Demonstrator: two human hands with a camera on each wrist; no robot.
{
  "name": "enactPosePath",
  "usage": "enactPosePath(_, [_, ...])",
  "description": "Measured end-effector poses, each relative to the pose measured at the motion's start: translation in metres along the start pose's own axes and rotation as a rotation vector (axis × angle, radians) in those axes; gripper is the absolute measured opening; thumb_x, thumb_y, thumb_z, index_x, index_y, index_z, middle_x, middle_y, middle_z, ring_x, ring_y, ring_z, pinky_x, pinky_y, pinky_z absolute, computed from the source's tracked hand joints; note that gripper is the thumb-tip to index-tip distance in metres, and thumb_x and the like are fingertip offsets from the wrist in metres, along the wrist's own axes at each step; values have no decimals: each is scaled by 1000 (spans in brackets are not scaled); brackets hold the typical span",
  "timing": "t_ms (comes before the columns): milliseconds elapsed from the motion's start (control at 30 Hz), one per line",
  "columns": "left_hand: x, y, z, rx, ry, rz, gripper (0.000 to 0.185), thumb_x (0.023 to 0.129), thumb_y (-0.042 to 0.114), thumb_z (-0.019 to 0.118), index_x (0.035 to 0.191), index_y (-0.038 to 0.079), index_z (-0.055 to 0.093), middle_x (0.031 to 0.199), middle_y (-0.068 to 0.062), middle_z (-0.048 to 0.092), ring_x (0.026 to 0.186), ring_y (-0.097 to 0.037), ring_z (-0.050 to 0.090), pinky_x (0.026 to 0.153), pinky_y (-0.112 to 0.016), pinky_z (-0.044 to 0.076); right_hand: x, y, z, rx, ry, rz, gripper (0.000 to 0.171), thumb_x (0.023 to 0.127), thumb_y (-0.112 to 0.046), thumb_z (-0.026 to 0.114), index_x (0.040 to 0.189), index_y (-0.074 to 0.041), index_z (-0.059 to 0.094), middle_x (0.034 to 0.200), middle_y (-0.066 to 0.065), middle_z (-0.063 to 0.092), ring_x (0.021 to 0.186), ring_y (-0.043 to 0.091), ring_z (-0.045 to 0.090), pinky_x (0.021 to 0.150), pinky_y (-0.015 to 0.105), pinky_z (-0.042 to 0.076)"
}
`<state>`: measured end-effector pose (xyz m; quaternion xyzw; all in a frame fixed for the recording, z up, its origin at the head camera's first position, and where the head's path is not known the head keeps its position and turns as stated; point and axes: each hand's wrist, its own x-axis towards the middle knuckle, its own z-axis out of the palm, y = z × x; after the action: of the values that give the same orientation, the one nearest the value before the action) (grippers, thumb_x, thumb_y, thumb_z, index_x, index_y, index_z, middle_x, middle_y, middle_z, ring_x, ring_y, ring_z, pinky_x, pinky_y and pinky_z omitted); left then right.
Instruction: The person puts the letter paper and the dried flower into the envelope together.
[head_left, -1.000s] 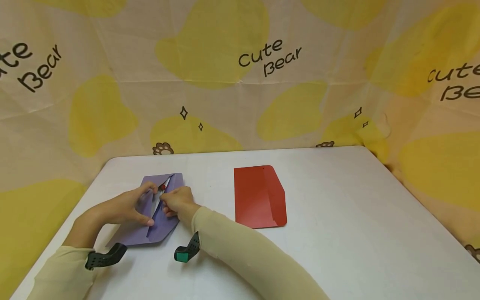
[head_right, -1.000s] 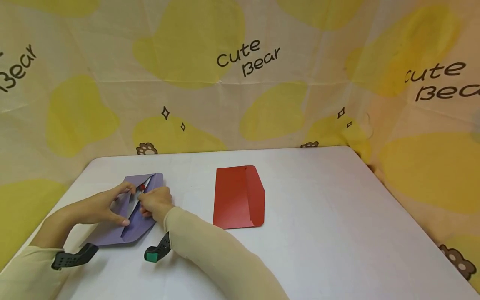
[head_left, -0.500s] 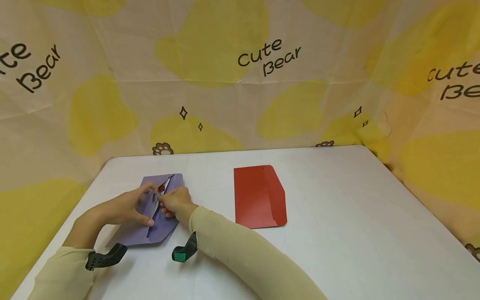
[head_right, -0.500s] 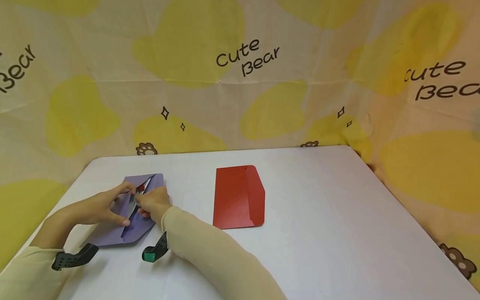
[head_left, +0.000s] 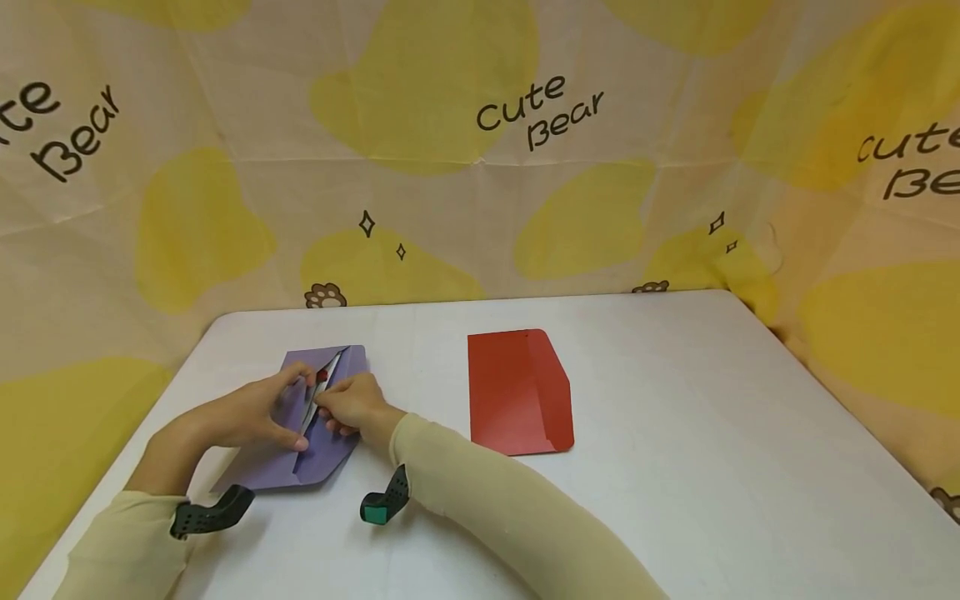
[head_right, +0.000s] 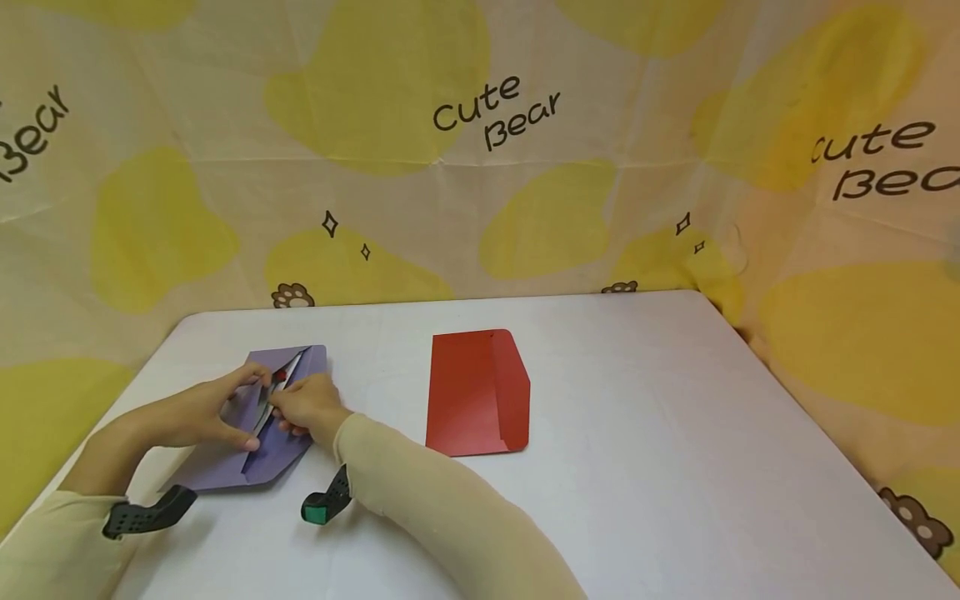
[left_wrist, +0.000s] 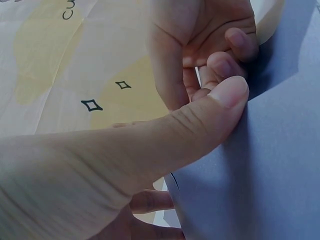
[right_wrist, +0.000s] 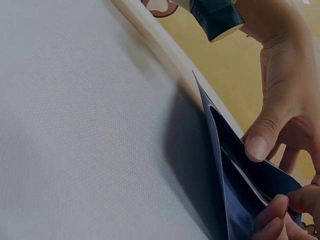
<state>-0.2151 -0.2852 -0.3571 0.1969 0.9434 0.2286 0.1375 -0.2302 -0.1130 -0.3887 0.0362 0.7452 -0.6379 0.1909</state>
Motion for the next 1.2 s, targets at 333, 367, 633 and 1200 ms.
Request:
enactPosePath(333, [1, 2, 1, -7, -6, -18, 84, 70, 42, 91, 130, 17, 38, 140, -36, 47, 129, -57, 46, 100, -76, 39, 0, 4, -13, 85, 5, 3, 13, 91, -8, 71, 80, -1, 72, 58, -2, 55, 43, 6, 47, 38, 14, 35])
enactPosePath(367, [1, 2, 1, -6, -7, -16, 84, 70, 42, 91, 130, 17, 38, 139, -35, 48, 129, -57, 47, 100, -75, 39, 0, 4, -15, 96, 4, 7, 13, 91, -7, 70, 79, -1, 71, 58, -2, 55, 43, 6, 47, 38, 14, 35])
enactPosePath(633, [1, 3, 0, -8, 4, 11, 81, 71, 41, 91, 127, 16, 39, 134, -31, 50, 122, -49, 52, 100, -71, 41, 1, 5, -20, 111, -3, 21, 19, 90, -7, 69, 72, -8, 64, 58, -3, 55, 41, 5, 46, 37, 14, 36])
enactPosePath(1200, [0, 4, 1, 7, 11, 20, 81, 70, 42, 91, 127, 17, 39, 129, -27, 52, 115, -43, 54, 97, -65, 44, -2, 0, -35, 125, -48, 5, 12, 91, -11, 69, 87, -1, 74, 62, -3, 57, 44, 5, 48, 41, 14, 40])
